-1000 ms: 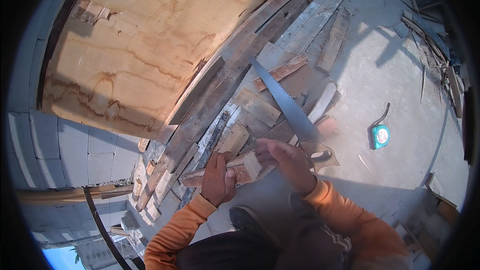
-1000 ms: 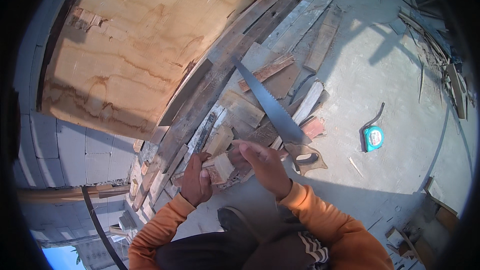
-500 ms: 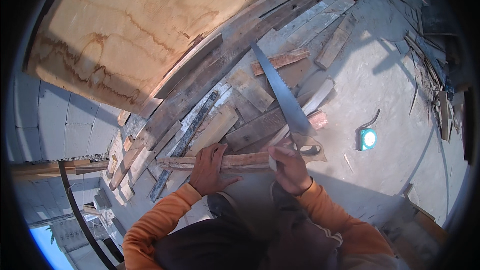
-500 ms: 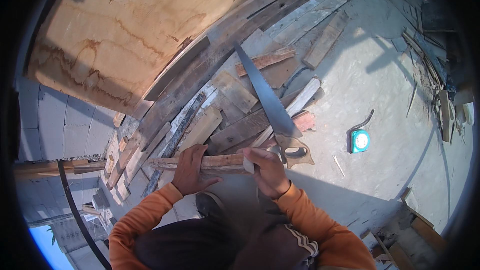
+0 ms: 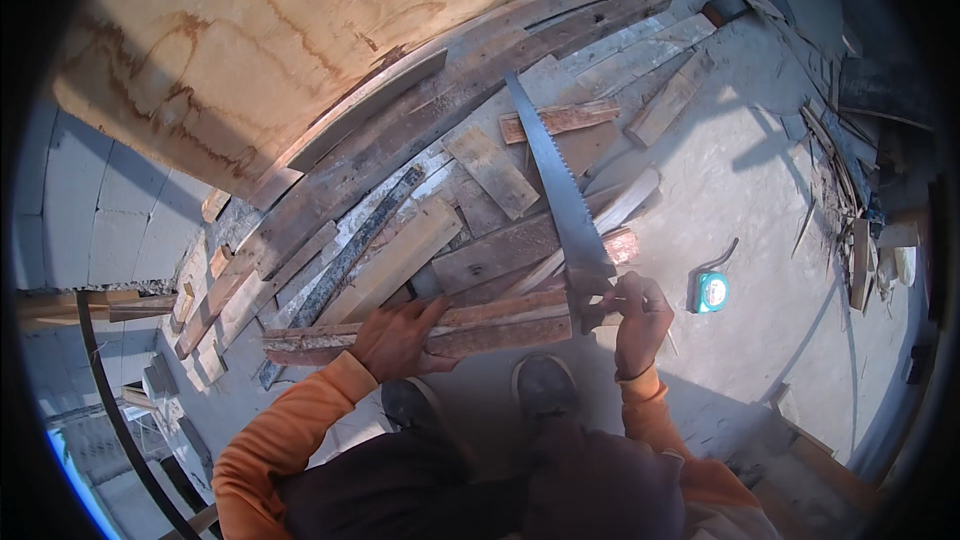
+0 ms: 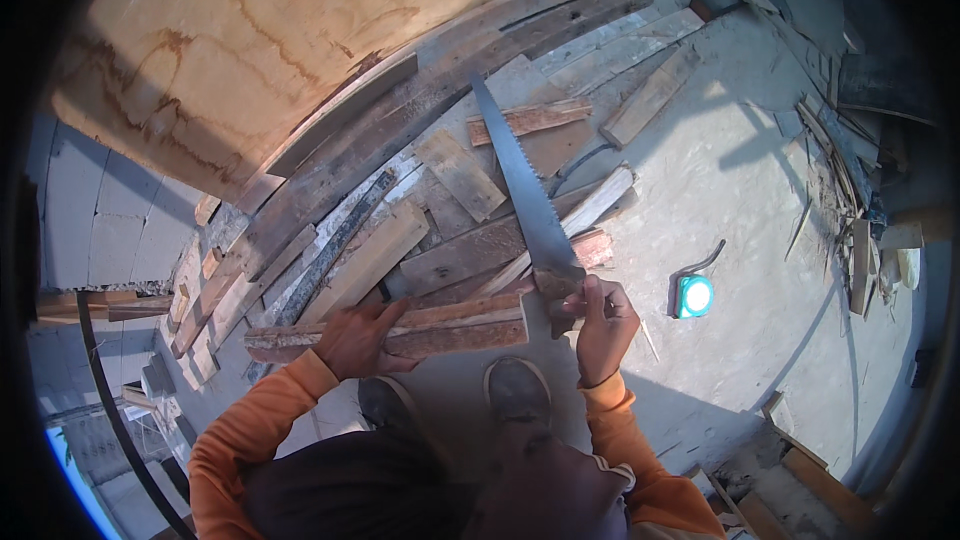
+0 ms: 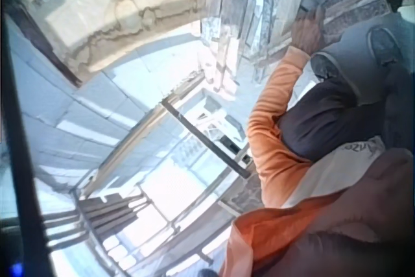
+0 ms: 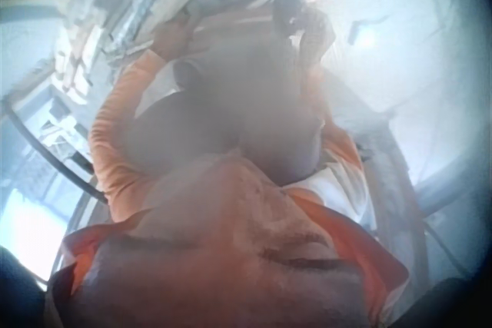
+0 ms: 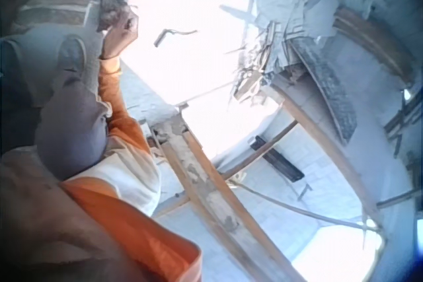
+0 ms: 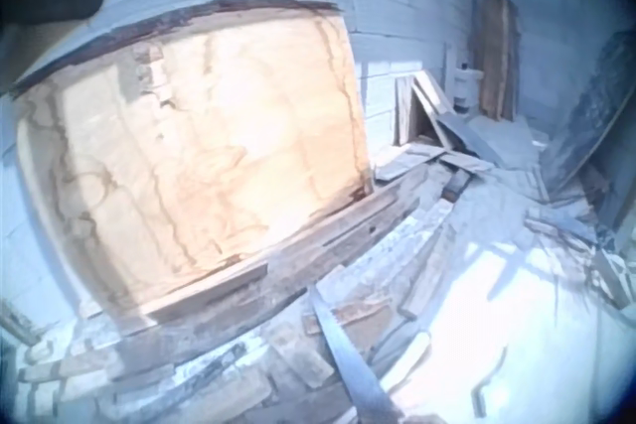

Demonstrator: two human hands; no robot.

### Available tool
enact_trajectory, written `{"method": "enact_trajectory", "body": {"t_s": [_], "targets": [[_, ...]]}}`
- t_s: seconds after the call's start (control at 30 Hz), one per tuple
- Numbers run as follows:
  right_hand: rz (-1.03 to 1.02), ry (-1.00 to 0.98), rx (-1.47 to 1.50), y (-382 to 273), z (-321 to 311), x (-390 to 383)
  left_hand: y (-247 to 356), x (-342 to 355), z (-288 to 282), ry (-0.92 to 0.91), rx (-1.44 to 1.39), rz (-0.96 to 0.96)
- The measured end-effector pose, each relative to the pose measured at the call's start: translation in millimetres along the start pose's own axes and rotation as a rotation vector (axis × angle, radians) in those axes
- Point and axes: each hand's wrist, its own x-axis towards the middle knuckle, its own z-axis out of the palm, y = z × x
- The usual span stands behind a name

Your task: The person uses a handsaw to cut through a piece of wood while holding it in place by hand on a pile of lumber. After finishing the cut, they pick up the cut piece and walk through a construction site.

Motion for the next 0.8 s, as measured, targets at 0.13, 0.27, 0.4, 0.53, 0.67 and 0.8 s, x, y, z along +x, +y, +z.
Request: {"method": "enact_trajectory", "body": {"t_s": [0.13,0.27,0.4,0.53,0.67,0.8], "targets": [[-0.390,0.073,-0.714,4,-47,20,-3,-16,1,0.028,-0.033,-0.062],[-0.474,0.332,-1.208,53,-137,44,-7,-22,4,0.072,-0.059,-0.075],[-0.409,0.406,-1.403,73,-162,47,-15,-33,9,-0.001,-0.072,-0.178],[-0.360,0.420,-1.408,76,-173,60,-18,-60,22,-0.014,-0.035,-0.257],[-0.283,0.226,-1.193,75,-195,82,-21,-84,42,0.049,-0.040,-0.244],[-0.370,0.186,-1.149,64,-188,86,-21,-99,60,-0.080,-0.079,-0.325]]}}
